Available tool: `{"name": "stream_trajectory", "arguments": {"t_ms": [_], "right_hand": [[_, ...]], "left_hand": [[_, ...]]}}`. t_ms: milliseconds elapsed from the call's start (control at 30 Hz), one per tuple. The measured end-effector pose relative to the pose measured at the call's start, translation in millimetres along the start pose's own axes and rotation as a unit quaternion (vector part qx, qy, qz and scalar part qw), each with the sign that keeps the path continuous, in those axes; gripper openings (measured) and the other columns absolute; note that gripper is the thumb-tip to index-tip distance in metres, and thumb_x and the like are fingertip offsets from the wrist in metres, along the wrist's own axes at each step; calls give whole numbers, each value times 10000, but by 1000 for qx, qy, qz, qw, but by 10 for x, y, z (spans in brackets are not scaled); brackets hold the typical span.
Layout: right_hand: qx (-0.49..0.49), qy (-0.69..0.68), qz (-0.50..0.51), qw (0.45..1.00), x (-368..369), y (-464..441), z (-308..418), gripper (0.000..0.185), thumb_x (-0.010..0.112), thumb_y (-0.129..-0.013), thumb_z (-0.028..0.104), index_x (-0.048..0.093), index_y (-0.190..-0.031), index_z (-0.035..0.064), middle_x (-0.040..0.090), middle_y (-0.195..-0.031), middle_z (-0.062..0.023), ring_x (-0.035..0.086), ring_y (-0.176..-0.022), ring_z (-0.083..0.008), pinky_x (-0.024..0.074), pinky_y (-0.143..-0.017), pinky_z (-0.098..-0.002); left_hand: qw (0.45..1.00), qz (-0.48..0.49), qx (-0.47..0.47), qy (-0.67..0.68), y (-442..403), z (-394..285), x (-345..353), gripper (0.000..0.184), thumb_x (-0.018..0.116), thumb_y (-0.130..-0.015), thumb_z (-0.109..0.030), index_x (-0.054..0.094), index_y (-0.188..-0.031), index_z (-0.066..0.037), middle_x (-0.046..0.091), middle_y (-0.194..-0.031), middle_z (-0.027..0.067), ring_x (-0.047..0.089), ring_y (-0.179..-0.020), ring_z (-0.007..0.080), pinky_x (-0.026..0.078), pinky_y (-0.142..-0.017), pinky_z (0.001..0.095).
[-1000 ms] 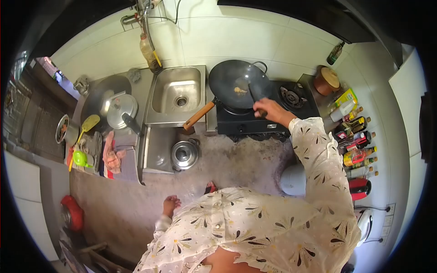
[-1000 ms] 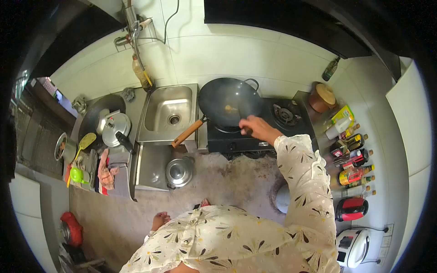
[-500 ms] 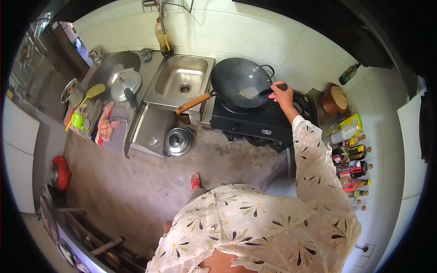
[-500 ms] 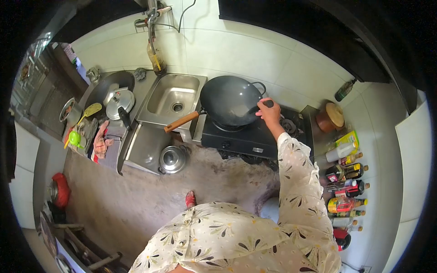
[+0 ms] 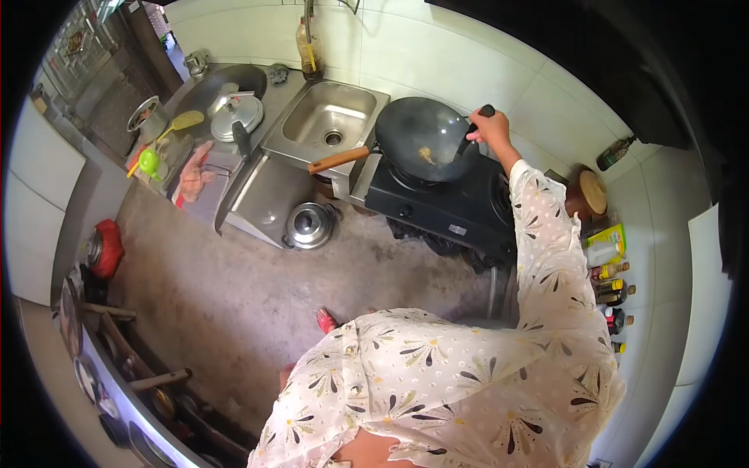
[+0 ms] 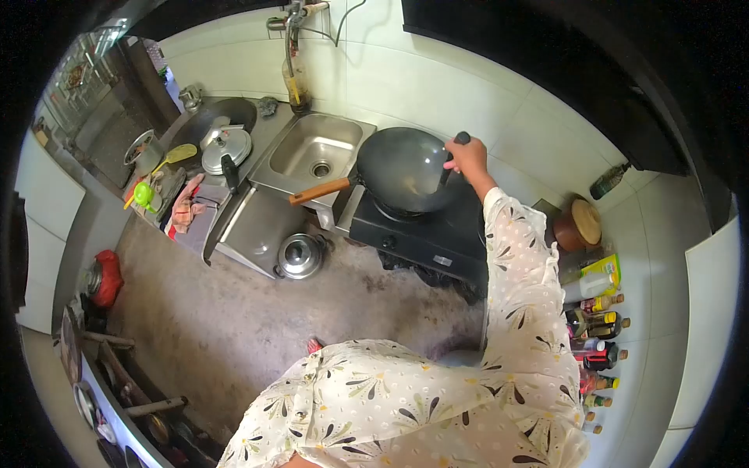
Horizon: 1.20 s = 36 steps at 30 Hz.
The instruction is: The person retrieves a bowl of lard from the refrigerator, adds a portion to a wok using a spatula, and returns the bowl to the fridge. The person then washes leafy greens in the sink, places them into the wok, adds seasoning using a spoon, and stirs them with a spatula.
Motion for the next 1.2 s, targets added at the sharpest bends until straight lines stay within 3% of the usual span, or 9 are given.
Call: {"name": "stream_trajectory", "arguments": {"t_ms": [133, 400, 567, 700, 867, 1000, 1100, 1133, 1200], "right_hand": [[57, -18, -34, 998, 45, 119, -381, 166, 622, -768, 155, 644, -838, 6, 644, -678, -69, 679, -551, -213, 476, -413, -229], [-15, -30, -30, 999, 20, 105, -229, 186, 623, -772, 162, 638, -815, -18, 650, -668, -77, 680, -551, -208, 479, -419, -232], [45, -47, -69, 995, 0, 229, -478, 213, 630, -780, 188, 629, -765, -24, 646, -616, -69, 681, -553, -197, 475, -409, -230], [-10, -58, -64, 996, 15, 321, -522, 205, 636, -777, 187, 618, -704, -3, 594, -541, -39, 661, -501, -207, 490, -434, -247], [-74, -97, -49, 991, 313, 248, -491, 132, 639, -755, 136, 640, -780, 6, 610, -622, -25, 658, -522, -195, 473, -427, -261], [-36, -31, -28, 998, 56, 83, -266, 177, 632, -762, 176, 643, -799, 3, 624, -649, -53, 663, -513, -207, 479, -427, -238], [-35, 22, 2, 999, -73, 5, -65, 174, 634, -758, 182, 648, -809, 16, 629, -641, -68, 664, -506, -216, 469, -404, -236], [-8, 27, 6, 1000, -122, -41, -51, 186, 640, -752, 184, 644, -800, 5, 635, -648, -83, 668, -516, -226, 472, -394, -246], [51, 70, 5, 996, -156, -157, -92, 205, 646, -747, 187, 640, -804, -11, 638, -659, -91, 671, -525, -230, 475, -395, -248]], "left_hand": [[1000, -14, -16, 18, 133, -51, -65, 167, 640, -824, -171, 684, -878, -19, 671, -767, 62, 581, -690, 124, 478, -619, 302], [991, 35, -19, 126, 34, 278, -15, 181, 668, -805, -139, 678, -890, 21, 678, -807, 71, 584, -710, 123, 474, -627, 288], [998, -2, -34, 50, 201, 161, -25, 209, 705, -773, -156, 676, -872, 26, 680, -819, 77, 593, -719, 131, 479, -631, 283], [999, 12, 1, 30, 238, -164, -46, 218, 706, -779, -164, 675, -883, 26, 679, -816, 79, 591, -730, 125, 481, -633, 283], [999, 38, 11, 35, -26, -9, 50, 214, 672, -825, -176, 672, -926, 12, 677, -809, 70, 588, -720, 106, 487, -641, 286], [996, 5, 19, 85, -85, 30, 35, 204, 653, -838, -184, 681, -936, -7, 683, -819, 74, 595, -715, 113, 491, -646, 289], [999, -25, 28, 18, -129, 175, -82, 217, 669, -823, -187, 683, -942, -7, 688, -827, 83, 606, -733, 130, 491, -654, 299], [990, -12, 80, -117, -132, 144, -52, 223, 674, -818, -185, 681, -945, -2, 689, -832, 85, 609, -739, 135, 491, -659, 303], [909, 15, 176, -378, -99, 145, 84, 237, 685, -807, -180, 677, -952, 8, 691, -843, 89, 615, -751, 145, 492, -669, 311]]}}
Point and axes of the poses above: each hand's wrist, its own y-axis away from the middle knuckle, its own x-axis out of the palm, z = x × y, the point moved 8 cm from there along -y, towards the middle knuckle
